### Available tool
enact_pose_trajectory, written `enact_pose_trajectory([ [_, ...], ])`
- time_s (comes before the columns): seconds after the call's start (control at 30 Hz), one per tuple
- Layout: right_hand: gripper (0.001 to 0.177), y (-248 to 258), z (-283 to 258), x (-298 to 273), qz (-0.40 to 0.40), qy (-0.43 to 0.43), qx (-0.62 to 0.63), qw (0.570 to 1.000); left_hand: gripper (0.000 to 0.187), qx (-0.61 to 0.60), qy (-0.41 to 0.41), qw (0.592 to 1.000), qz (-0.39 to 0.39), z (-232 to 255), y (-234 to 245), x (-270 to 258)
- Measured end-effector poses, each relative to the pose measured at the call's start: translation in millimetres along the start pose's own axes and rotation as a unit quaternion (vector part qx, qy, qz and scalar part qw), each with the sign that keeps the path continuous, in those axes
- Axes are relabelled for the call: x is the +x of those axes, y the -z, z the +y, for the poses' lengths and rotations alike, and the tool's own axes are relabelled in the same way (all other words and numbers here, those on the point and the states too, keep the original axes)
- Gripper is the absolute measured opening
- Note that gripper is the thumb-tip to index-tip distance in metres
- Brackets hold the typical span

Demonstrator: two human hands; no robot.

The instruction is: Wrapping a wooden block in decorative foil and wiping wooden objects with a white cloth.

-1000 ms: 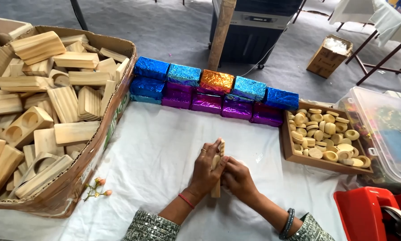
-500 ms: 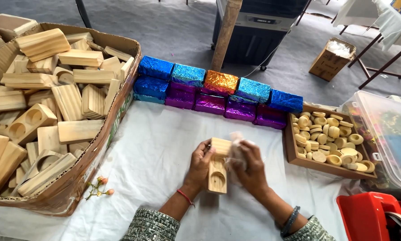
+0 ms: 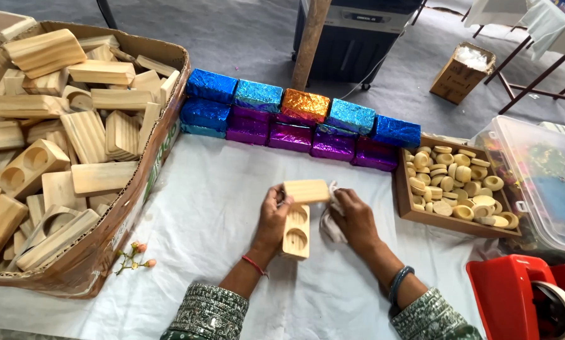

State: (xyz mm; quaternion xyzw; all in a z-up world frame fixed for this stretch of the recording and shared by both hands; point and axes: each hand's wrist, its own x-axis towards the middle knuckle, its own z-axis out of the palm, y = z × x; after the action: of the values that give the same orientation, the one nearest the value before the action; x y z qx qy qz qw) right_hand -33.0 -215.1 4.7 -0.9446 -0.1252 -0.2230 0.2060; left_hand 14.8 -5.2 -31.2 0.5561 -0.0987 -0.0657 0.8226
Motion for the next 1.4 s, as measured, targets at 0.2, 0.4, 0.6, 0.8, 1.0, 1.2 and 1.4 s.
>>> enact_pose_trajectory([
  [0.2,0.031,4.4,-4.5,-3.1,0.058,-0.13,0.117,0.983,0.035,-0.14,-0.048,0.989,0.023,3.4,5.2,4.5],
  [0.4,0.036,-9.9,-48.0,-20.8,0.001,-0.159,0.361,0.919,0.035,-0.261,0.058,0.963,-0.021,42.5,-16.4,-15.7],
  [0.6,0.044,-11.6,-68.3,-33.9,0.015,-0.011,0.328,0.945,0.044,-0.194,0.086,0.976,-0.041,27.9,-10.0,-12.8],
  [0.8,0.038,-12.1,-82.8,-49.6,-0.029,0.034,0.296,0.954,0.051,-0.307,0.067,0.948,0.051,23.4,11.2,4.5],
  [1.0,0.04,-12.1,-76.7,-45.7,0.015,0.031,0.328,0.944,0.054,-0.355,0.146,0.913,-0.142,15.8,-2.8,-9.3],
  [1.2,0.044,-11.1,-66.0,-38.9,0.063,-0.053,0.426,0.901,0.059,-0.336,0.246,0.889,-0.192,28.5,-15.4,-25.4],
  [1.4,0.05,-40.4,-39.2,-44.3,-0.058,-0.21,0.662,0.717,0.076,-0.202,0.182,0.943,-0.191,48.0,-29.3,-30.0],
])
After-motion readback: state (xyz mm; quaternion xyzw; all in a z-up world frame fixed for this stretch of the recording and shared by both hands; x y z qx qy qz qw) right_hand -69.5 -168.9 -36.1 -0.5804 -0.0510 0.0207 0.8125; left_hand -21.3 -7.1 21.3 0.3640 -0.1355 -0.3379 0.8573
